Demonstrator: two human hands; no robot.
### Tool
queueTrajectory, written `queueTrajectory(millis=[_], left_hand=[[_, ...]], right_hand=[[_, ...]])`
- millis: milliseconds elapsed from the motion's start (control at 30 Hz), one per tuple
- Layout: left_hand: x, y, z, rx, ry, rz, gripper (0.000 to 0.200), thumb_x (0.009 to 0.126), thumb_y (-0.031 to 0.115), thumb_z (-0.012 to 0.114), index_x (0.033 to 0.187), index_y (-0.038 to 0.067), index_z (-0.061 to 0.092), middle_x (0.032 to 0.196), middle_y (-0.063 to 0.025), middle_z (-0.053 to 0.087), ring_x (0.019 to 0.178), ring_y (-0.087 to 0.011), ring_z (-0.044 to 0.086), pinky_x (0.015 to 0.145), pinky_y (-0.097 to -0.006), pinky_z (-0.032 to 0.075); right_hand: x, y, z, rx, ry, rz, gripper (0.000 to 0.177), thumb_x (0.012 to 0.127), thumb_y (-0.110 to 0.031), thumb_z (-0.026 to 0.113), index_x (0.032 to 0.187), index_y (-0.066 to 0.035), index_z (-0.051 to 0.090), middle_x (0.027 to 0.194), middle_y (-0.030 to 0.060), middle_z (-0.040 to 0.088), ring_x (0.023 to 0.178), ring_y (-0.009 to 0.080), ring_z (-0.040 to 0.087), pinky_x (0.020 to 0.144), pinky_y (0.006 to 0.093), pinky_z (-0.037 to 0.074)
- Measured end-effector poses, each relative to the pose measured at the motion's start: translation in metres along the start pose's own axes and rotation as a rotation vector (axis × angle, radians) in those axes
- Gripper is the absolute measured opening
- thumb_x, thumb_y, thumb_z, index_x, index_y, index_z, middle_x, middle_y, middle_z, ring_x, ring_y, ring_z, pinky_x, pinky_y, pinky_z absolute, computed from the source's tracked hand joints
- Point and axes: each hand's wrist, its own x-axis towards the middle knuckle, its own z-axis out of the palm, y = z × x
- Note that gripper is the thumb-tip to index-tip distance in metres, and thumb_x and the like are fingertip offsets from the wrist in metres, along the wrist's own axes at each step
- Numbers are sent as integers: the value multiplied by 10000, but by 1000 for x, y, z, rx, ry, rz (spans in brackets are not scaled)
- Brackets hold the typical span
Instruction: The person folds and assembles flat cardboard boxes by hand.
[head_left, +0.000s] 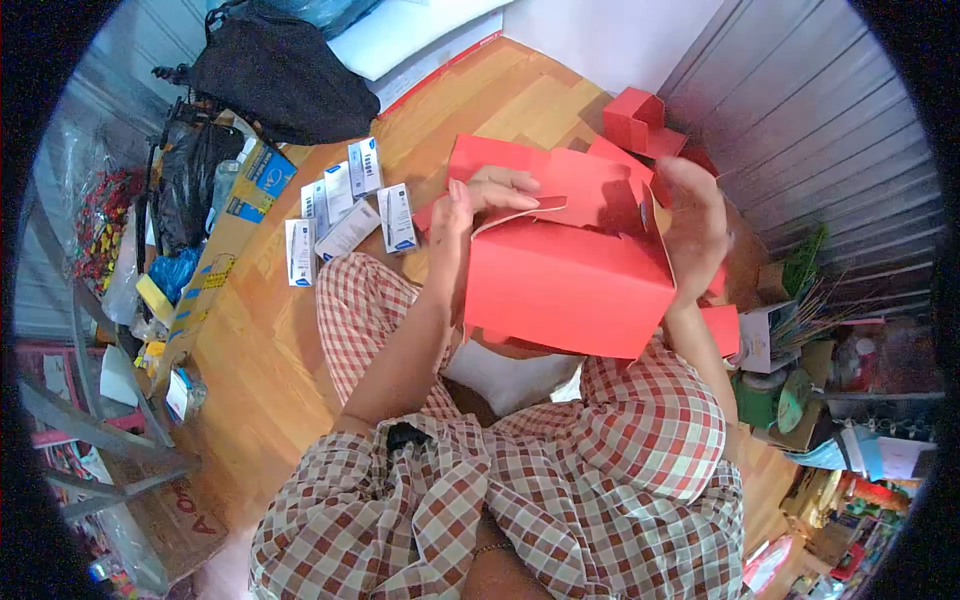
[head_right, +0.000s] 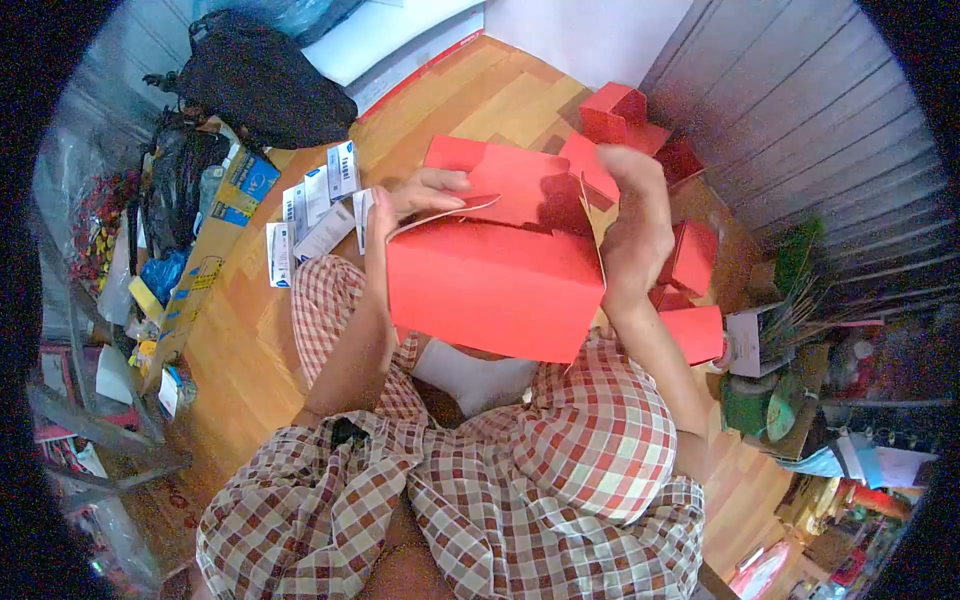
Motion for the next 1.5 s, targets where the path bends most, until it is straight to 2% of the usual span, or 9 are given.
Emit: queueTrajectory(millis=[133,233,433,800,900,967,1133,1433,1500], left_hand=[[12,-15,-6,34,-97,204,597,981,393,326,764,-37,679,1015,-163,595,978,-231,548,899,-375,401],[21,-17,-8,-1,-148,217,506,967,336,407,752,-28,685,1029,-159,591,994,-241,547,905,-381,402],[41,-17,-6,165,-235,256,245,885,136,549,754,-13,692,1041,-148,589,1046,-255,542,904,-377,431],[37,-32,-7,478,-166,250,79,800,74,633,829,10,669,1054,-136,579,1023,-236,547,886,-361,430],[30,-59,-25,583,147,148,196,849,148,615,1020,50,617,1042,-120,585,1014,-214,540,875,-311,426],[16,-69,-34,322,487,-261,358,917,314,525,1173,64,513,1180,-87,527,1105,-188,476,901,-401,388],[-13,-57,3,-228,485,-788,1198,687,669,635,1440,144,-135,1504,-141,44,1342,-387,151,999,-653,156],[9,-72,26,-318,536,-652,1012,732,392,739,1400,107,33,1351,-158,323,1204,-300,400,930,-547,373],[5,-70,25,-293,563,-645,908,756,317,736,1372,90,108,1285,-149,401,1135,-280,474,895,-486,435]], right_hand=[[1,-1,-8,11,-189,483,443,862,-228,571,1207,40,496,1163,116,541,1122,187,484,944,319,371],[-3,-1,-1,211,-142,789,242,908,-180,544,1053,7,597,943,15,619,849,67,554,770,221,431],[-8,17,-8,258,-71,792,198,888,-170,597,740,-39,620,678,-76,526,603,7,425,536,189,337],[-9,41,-12,70,-50,870,244,827,-83,605,596,-74,525,563,-93,436,521,10,335,469,223,247],[-17,52,-15,-13,40,745,213,827,-83,602,621,-56,557,570,-91,450,528,13,356,477,220,261],[-20,51,-14,-82,85,638,198,830,-91,602,640,-43,581,575,-91,458,532,16,370,483,219,269],[-28,51,1,-336,64,246,111,825,-82,611,772,15,620,658,22,562,607,102,502,545,252,382],[-29,42,5,-473,-178,107,119,804,-87,657,886,-6,626,751,69,594,633,135,539,573,256,426],[-34,46,1,-386,-159,396,184,777,-111,709,897,-12,612,770,42,608,654,103,547,584,245,441]])
